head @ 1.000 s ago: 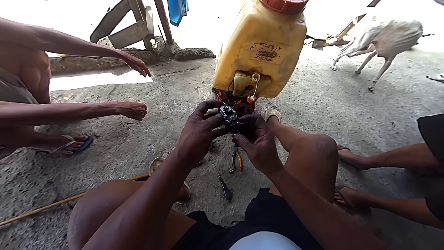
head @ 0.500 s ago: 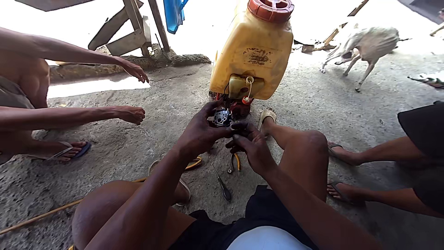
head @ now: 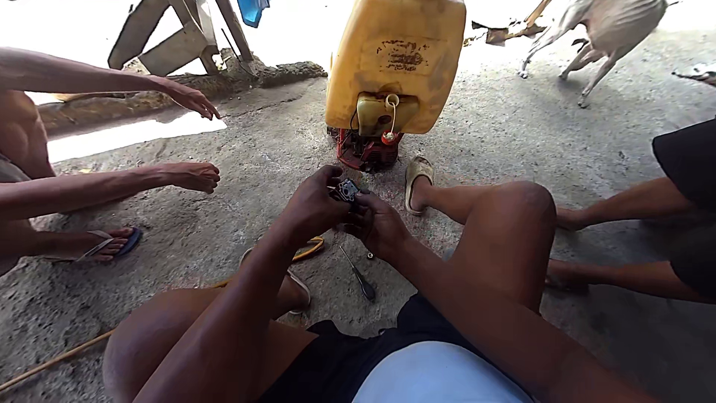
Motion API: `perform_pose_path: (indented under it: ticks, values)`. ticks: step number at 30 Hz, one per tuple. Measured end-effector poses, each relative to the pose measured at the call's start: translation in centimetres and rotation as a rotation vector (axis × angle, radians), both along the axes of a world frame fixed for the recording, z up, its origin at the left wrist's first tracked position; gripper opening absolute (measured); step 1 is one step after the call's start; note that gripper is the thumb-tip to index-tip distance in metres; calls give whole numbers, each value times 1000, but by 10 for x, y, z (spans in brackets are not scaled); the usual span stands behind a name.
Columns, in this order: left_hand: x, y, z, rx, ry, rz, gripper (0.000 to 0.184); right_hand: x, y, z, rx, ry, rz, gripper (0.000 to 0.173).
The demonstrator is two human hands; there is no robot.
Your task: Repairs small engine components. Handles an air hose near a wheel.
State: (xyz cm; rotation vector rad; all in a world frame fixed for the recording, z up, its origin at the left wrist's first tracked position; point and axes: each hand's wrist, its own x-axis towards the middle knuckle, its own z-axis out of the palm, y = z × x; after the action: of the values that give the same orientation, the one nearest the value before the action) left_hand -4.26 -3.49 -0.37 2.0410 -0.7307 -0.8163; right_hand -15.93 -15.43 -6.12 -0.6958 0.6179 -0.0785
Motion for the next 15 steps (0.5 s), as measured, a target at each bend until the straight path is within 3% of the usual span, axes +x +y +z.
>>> perform_pose_path:
  ticks: [8,15]
  values:
    - [20,-10,-30,-105,253,284,48,34,-8,-21,82,29,6,30]
    - [22,-12,-35,-38,279,297,40,36,-10,-48,14,-27,38,27]
